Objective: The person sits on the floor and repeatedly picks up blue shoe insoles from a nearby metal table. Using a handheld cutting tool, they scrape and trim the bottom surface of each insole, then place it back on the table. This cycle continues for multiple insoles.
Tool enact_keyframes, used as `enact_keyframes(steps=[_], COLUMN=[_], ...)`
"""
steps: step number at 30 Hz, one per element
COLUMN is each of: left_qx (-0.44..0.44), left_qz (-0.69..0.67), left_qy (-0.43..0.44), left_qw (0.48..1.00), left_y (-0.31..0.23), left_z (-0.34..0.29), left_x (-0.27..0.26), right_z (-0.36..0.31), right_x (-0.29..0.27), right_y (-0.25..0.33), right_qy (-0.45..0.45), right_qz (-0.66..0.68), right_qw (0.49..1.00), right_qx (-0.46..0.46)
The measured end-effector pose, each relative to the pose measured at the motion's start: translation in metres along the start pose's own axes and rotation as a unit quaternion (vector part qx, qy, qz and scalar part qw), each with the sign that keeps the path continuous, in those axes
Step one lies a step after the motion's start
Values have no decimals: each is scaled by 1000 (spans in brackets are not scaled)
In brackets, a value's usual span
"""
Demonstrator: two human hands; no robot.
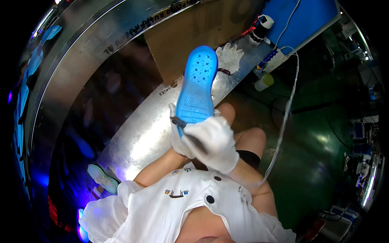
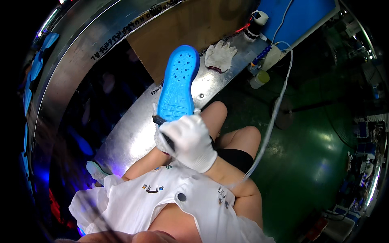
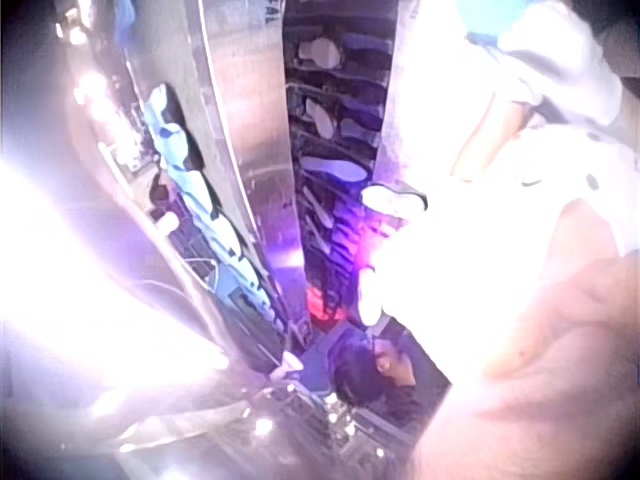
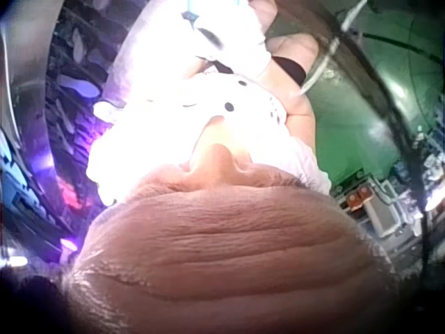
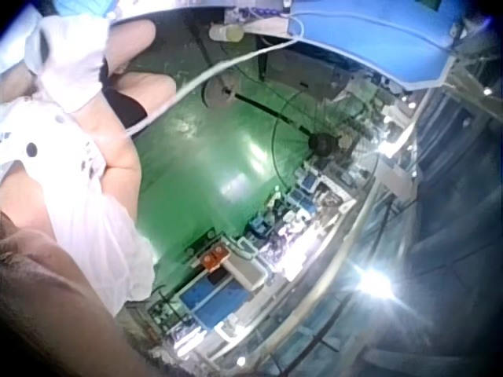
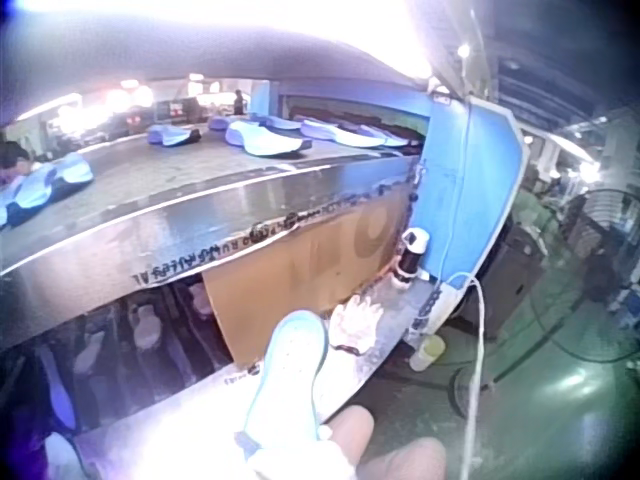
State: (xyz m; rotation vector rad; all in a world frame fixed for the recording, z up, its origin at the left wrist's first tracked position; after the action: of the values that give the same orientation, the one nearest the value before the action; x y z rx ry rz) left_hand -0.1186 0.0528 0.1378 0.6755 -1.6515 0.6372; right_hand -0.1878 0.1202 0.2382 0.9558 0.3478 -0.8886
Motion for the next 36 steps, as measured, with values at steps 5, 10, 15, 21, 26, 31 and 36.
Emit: enact_keyframes(steps=[5, 10, 15, 21, 26, 31, 36], left_qx=[-75, 8, -16, 25, -14, -43, -76], left_qz=[-102, 32, 64, 64, 61, 63, 22], left_qy=[72, 76, 156, 43, 112, 151, 83], left_qw=[989, 997, 986, 997, 992, 986, 993], left_y=[-7, -10, -21, -25, -30, -33, -37], left_z=[6, 12, 18, 24, 23, 26, 29], left_x=[-26, -10, -10, -15, -18, -2, 2], right_z=[3, -5, -11, 0, -5, -4, 5], right_x=[-7, 0, -1, -1, -6, -10, -20], right_y=[-28, -5, -10, -26, -4, -14, -21], right_qy=[-109, -17, -54, -29, 54, 79, 32], right_qz=[10, 136, 46, 65, 136, 115, 70], right_qw=[988, 982, 996, 986, 981, 988, 995], right_qx=[108, 130, 47, 153, 129, 64, 57])
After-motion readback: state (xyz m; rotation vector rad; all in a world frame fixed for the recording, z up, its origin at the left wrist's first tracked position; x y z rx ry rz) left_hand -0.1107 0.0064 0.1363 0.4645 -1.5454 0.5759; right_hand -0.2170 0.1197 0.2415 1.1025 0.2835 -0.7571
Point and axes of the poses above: each hand's wrist, its own z-axis towards the middle knuckle, its own x-axis out of the palm, y = z × x, the point moved 2 cm from there along z, towards the middle knuckle, and after that the axes turned 8 degrees about x, right-handed, at the moved point
